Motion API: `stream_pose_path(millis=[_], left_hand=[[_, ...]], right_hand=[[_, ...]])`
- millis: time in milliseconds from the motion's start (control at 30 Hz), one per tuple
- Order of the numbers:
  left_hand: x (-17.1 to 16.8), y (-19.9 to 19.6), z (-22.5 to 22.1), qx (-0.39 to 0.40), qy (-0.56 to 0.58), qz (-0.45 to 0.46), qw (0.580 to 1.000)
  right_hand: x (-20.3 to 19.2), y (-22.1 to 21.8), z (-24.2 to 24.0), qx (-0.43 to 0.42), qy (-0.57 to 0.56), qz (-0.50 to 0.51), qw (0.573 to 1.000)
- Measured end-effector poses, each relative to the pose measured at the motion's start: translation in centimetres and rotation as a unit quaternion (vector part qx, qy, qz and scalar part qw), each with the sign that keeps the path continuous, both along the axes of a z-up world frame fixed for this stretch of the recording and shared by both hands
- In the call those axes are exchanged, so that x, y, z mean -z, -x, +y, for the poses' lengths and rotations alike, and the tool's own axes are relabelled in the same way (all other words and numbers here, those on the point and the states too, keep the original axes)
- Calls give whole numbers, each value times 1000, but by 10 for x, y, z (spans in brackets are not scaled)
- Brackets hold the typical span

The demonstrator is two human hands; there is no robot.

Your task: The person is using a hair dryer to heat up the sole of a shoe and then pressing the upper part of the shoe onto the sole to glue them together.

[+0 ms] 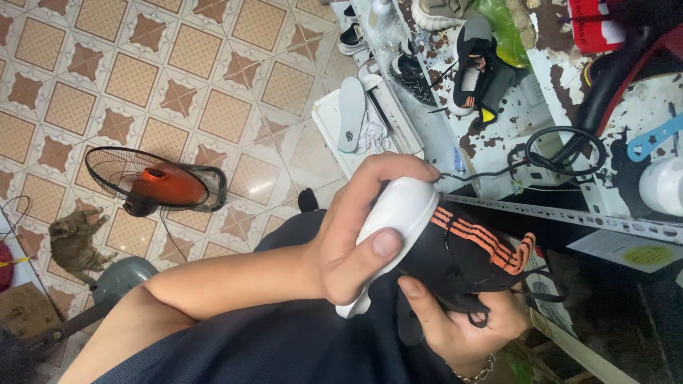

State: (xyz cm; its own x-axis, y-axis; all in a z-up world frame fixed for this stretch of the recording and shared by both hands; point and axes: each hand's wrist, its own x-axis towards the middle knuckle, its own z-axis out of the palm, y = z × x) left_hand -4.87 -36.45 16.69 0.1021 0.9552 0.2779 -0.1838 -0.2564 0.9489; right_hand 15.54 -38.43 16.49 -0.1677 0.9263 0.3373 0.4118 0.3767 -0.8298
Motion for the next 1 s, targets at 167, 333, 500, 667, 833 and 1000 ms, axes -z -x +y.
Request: stream_pose_path(millis=[167,333,500,667,833,1000], left_hand=[[-7,-2,1,0,-4,9,1000],[-7,-4,0,1,-6,11,1000],[-9,-6,-2,-1,0,6,1000],[-11,-7,-3,-8,-5,17,1000],[-1,-9,-7,-2,-1,1,1000],[5,-11,-10,2,-1,-12,1000]], right_hand=[[0,3,-1,-3,1,12,1000],[5,2,-6,-13,25,57,998],[7,3,-6,-22,2,62,998],[4,2,-9,-19,6,46,999],[1,5,-11,-7,53,59,997],[-2,7,-7,-17,40,50,998]])
